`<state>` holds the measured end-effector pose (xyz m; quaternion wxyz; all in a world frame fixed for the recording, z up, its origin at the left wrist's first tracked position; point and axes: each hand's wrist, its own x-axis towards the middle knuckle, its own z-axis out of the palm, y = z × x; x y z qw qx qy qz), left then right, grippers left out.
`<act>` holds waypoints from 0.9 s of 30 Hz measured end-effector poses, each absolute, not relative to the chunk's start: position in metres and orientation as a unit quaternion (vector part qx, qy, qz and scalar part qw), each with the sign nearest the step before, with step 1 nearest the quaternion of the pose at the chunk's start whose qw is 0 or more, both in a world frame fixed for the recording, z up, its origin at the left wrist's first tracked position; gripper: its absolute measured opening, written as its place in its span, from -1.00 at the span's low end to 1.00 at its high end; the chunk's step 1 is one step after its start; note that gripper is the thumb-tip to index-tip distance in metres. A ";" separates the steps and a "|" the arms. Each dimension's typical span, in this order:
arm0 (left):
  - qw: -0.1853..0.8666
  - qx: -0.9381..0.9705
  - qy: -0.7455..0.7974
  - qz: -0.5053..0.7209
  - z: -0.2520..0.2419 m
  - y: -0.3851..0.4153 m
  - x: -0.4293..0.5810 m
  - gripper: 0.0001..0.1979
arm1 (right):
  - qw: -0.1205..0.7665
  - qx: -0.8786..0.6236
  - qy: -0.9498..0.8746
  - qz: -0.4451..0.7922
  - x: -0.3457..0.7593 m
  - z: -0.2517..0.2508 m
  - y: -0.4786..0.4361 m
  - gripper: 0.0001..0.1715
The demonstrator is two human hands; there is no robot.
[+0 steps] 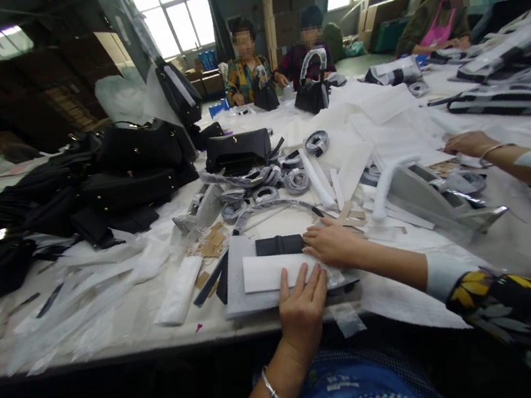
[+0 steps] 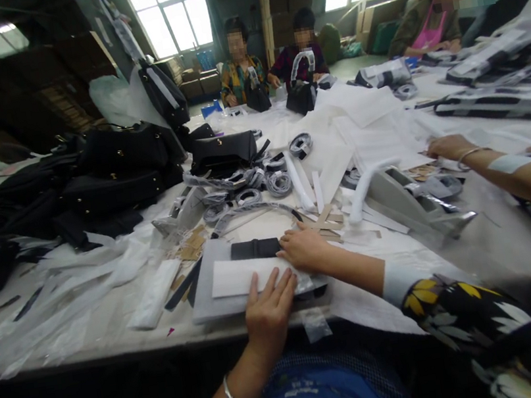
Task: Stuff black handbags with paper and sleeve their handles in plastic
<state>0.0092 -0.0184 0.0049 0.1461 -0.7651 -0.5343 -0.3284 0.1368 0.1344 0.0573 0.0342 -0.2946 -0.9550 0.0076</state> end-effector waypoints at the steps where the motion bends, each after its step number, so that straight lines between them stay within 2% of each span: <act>1: 0.145 -0.766 -0.533 -0.329 0.005 -0.018 0.009 -0.69 | 0.033 -0.290 -0.956 0.013 0.139 0.057 0.136 -0.66; 4: 0.143 -0.766 -0.532 -0.330 0.004 -0.019 0.010 -0.68 | 0.085 -0.274 -0.957 0.051 0.161 0.058 0.129 -0.64; 8: 0.134 -0.769 -0.531 -0.330 0.004 -0.019 0.009 -0.69 | 0.255 -0.243 -0.933 0.072 0.212 0.058 0.076 -0.57; 10: 0.125 -0.771 -0.532 -0.326 0.004 -0.019 0.008 -0.68 | 0.266 -0.205 -0.941 0.049 0.232 0.051 0.039 -0.43; 12: 0.118 -0.774 -0.532 -0.323 0.004 -0.020 0.007 -0.67 | 0.242 -0.184 -0.953 0.018 0.243 0.036 0.008 -0.38; 15: 0.119 -0.774 -0.533 -0.322 0.004 -0.020 0.007 -0.65 | 0.240 -0.211 -0.948 -0.021 0.239 0.007 -0.013 -0.47; 18: 0.130 -0.772 -0.532 -0.323 0.003 -0.020 0.007 -0.64 | 0.291 -0.230 -0.928 -0.034 0.223 -0.010 -0.012 -0.54; 21: 0.140 -0.772 -0.530 -0.321 0.002 -0.020 0.007 -0.63 | 0.341 -0.219 -0.914 -0.022 0.211 -0.010 -0.009 -0.63; 27: 0.157 -0.770 -0.530 -0.318 -0.001 -0.017 0.007 -0.63 | 0.382 -0.222 -0.897 0.024 0.213 -0.001 -0.031 -0.64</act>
